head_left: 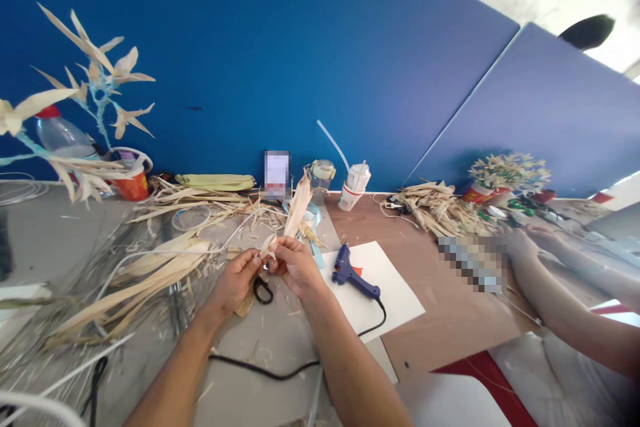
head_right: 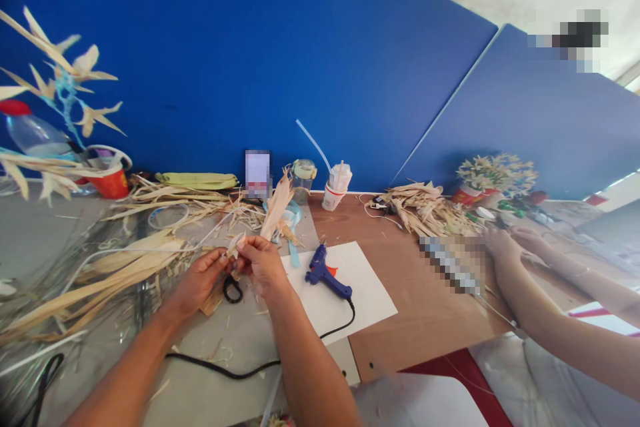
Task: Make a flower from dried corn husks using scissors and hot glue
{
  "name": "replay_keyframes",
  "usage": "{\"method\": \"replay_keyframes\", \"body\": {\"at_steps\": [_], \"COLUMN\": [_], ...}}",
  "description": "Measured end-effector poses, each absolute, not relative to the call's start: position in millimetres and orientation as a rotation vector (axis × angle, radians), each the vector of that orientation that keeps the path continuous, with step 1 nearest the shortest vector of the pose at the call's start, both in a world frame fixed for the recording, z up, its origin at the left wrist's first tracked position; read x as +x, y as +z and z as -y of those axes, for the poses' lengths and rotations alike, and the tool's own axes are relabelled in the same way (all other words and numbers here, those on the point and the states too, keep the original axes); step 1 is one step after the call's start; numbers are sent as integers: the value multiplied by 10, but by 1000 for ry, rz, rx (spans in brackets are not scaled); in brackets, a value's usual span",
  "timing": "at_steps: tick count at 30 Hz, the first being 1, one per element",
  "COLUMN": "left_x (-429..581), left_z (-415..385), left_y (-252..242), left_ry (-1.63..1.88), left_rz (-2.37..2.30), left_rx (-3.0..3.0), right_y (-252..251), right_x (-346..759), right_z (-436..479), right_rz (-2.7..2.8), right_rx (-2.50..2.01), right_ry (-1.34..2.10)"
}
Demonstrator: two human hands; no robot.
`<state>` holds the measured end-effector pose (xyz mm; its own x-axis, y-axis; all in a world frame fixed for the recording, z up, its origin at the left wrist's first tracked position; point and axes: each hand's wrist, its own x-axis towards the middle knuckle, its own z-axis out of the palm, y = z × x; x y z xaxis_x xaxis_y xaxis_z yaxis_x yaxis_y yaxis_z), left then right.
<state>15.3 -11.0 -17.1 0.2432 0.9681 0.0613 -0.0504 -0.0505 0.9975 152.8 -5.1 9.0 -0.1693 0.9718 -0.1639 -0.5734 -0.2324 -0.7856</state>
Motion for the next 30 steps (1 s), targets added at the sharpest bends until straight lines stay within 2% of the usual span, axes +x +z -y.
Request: {"method": "replay_keyframes", "body": {"at_steps": [12,16,21,30], "left_x": [166,190,222,118], "left_z": [112,100,98,63], "left_y": [-217,-199,-207,-77], "left_ry": [1121,1264,1604,1692], "left_rz": [-850,-952,-1078,-899], "left_rx": [1127,1078,1195,759], "right_y": [70,106,118,104], "right_x": [1548,1541,1543,1618], "right_z": [5,16,11,-32], "right_rz": [637,607,566,548], "right_rx": [-778,-747,-728,-693], "right_ry": [1618,1619,1609,1539]}}
